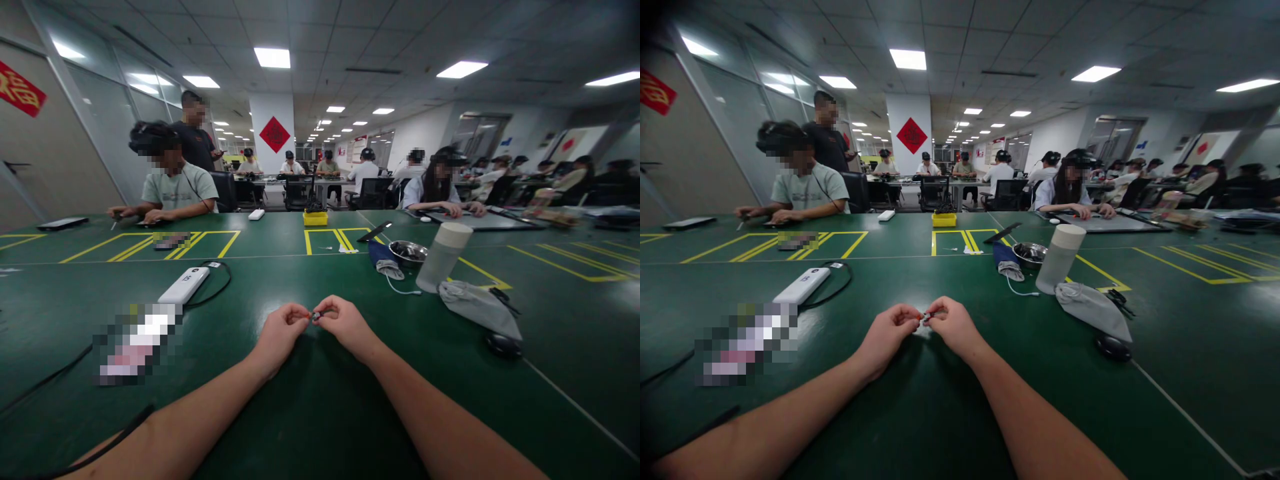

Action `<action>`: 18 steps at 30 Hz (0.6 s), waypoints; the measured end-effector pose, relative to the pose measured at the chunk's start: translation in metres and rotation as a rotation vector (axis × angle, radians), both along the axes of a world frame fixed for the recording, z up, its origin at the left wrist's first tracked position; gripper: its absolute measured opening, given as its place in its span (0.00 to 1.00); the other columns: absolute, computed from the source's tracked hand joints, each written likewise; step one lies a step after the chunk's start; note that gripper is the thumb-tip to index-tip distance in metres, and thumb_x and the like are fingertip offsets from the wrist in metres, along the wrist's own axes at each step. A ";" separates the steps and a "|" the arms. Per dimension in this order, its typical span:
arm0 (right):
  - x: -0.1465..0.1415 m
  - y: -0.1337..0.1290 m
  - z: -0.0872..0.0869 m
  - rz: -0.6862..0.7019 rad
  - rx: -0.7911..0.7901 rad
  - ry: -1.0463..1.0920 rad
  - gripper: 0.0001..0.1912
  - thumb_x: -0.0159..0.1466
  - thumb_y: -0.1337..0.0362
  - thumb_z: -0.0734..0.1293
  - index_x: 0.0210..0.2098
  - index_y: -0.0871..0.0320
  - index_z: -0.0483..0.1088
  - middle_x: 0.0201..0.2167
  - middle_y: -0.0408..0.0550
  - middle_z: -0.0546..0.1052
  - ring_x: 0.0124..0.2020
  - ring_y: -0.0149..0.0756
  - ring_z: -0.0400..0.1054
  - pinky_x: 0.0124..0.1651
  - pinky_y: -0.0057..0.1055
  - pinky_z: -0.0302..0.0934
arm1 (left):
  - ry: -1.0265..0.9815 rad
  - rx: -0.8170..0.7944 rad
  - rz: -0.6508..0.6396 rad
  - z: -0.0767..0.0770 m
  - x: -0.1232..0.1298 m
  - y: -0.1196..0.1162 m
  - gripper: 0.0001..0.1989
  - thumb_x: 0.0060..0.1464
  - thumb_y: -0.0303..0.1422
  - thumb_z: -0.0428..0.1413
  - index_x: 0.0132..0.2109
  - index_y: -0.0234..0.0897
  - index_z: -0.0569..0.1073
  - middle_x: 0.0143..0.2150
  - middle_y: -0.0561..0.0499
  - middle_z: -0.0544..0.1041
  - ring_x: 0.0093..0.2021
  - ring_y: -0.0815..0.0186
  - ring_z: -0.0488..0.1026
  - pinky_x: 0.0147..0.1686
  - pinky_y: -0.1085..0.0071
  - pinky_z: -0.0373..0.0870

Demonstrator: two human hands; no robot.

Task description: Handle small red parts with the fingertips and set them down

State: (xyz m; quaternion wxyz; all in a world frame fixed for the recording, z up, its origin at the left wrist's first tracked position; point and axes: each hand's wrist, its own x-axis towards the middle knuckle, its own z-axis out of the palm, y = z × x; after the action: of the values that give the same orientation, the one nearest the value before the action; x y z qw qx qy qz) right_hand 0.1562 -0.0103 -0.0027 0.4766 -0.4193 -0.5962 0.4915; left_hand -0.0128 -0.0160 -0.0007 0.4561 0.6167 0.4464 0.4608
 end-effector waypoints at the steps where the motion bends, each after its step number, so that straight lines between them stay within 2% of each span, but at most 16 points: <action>1: 0.000 -0.001 0.001 -0.004 -0.001 -0.010 0.10 0.51 0.71 0.68 0.33 0.60 0.67 0.29 0.45 0.76 0.31 0.33 0.73 0.38 0.30 0.64 | -0.006 -0.007 -0.003 0.000 0.000 0.000 0.06 0.47 0.28 0.56 0.35 0.35 0.74 0.32 0.51 0.77 0.31 0.67 0.72 0.32 0.75 0.65; 8: 0.000 -0.002 0.004 0.005 0.006 -0.063 0.10 0.51 0.71 0.67 0.34 0.60 0.67 0.29 0.43 0.74 0.28 0.33 0.73 0.33 0.28 0.63 | 0.003 -0.014 -0.018 0.001 0.002 -0.003 0.06 0.46 0.29 0.57 0.35 0.34 0.73 0.27 0.52 0.76 0.28 0.68 0.72 0.28 0.75 0.64; 18: -0.001 -0.006 0.008 0.005 0.009 -0.058 0.10 0.51 0.70 0.67 0.33 0.60 0.67 0.29 0.44 0.73 0.27 0.31 0.72 0.31 0.26 0.63 | 0.042 0.021 -0.017 0.003 0.000 -0.004 0.06 0.47 0.30 0.57 0.35 0.34 0.74 0.30 0.49 0.78 0.31 0.65 0.74 0.31 0.72 0.68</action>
State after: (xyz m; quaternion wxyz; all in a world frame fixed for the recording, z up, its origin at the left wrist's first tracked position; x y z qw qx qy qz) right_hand 0.1555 -0.0161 0.0056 0.4596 -0.4298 -0.6131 0.4777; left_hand -0.0125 -0.0196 0.0019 0.4442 0.6345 0.4459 0.4487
